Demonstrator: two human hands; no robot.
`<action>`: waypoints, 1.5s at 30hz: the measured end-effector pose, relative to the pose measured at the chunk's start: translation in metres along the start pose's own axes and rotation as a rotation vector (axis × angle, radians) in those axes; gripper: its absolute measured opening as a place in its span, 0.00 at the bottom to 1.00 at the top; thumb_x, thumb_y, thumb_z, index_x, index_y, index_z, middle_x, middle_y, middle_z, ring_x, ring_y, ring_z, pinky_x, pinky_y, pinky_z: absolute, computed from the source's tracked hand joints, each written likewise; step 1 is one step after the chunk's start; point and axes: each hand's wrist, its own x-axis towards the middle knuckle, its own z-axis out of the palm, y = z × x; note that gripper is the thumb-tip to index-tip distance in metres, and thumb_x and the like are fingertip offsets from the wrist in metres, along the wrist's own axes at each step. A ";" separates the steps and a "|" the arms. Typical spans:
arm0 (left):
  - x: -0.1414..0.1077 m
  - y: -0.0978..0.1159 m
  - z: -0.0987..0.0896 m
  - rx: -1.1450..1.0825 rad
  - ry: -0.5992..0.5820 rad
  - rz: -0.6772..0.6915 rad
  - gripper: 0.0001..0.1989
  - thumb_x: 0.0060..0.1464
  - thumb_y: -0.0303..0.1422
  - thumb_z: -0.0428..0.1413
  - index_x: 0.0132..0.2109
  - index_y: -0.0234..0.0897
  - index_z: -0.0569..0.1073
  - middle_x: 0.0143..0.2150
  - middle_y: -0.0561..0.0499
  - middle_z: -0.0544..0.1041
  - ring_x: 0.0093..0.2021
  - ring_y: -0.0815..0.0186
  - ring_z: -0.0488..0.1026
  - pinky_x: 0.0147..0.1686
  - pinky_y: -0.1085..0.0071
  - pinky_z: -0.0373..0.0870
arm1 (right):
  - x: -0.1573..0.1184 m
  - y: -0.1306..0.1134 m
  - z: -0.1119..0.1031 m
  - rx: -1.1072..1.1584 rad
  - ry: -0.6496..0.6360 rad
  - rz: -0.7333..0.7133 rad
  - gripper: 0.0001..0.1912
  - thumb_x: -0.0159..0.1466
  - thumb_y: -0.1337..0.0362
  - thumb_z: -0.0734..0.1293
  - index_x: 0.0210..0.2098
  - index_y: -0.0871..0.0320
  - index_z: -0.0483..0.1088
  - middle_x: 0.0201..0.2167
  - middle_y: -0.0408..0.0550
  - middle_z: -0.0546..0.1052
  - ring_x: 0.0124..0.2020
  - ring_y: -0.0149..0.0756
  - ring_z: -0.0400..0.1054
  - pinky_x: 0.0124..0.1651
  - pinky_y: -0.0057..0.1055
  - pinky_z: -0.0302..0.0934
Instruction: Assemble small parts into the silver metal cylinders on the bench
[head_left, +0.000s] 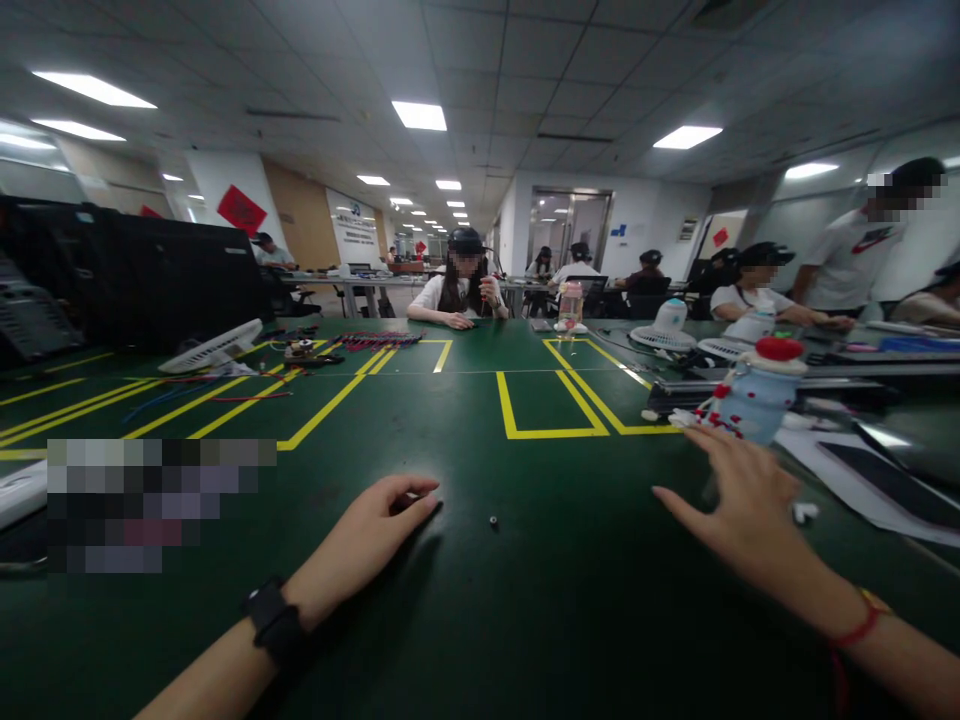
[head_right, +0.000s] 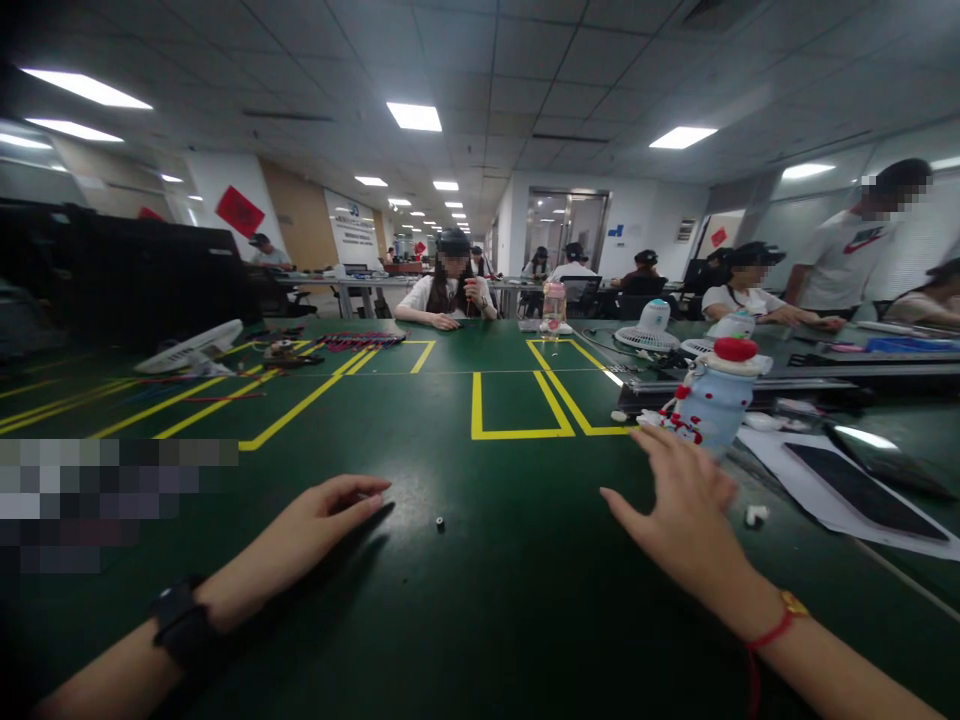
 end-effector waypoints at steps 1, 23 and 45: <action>0.001 -0.002 0.001 0.021 0.005 0.015 0.23 0.53 0.48 0.49 0.50 0.40 0.72 0.48 0.46 0.75 0.47 0.56 0.72 0.48 0.62 0.66 | 0.001 -0.025 0.004 0.030 -0.038 -0.094 0.32 0.55 0.48 0.63 0.57 0.52 0.58 0.58 0.53 0.60 0.58 0.53 0.51 0.54 0.52 0.45; 0.000 -0.005 0.003 0.144 0.010 0.165 0.17 0.55 0.44 0.49 0.44 0.41 0.75 0.46 0.48 0.74 0.48 0.57 0.69 0.50 0.62 0.64 | 0.037 0.057 -0.039 -0.184 -0.325 0.205 0.17 0.59 0.53 0.58 0.32 0.56 0.72 0.33 0.51 0.75 0.33 0.41 0.68 0.34 0.35 0.54; -0.001 -0.007 0.002 0.133 -0.005 0.167 0.16 0.56 0.45 0.49 0.45 0.44 0.74 0.46 0.50 0.73 0.48 0.58 0.70 0.50 0.62 0.64 | 0.033 0.062 -0.038 -0.137 -0.342 0.387 0.19 0.56 0.48 0.60 0.34 0.54 0.72 0.32 0.49 0.76 0.32 0.39 0.68 0.34 0.32 0.55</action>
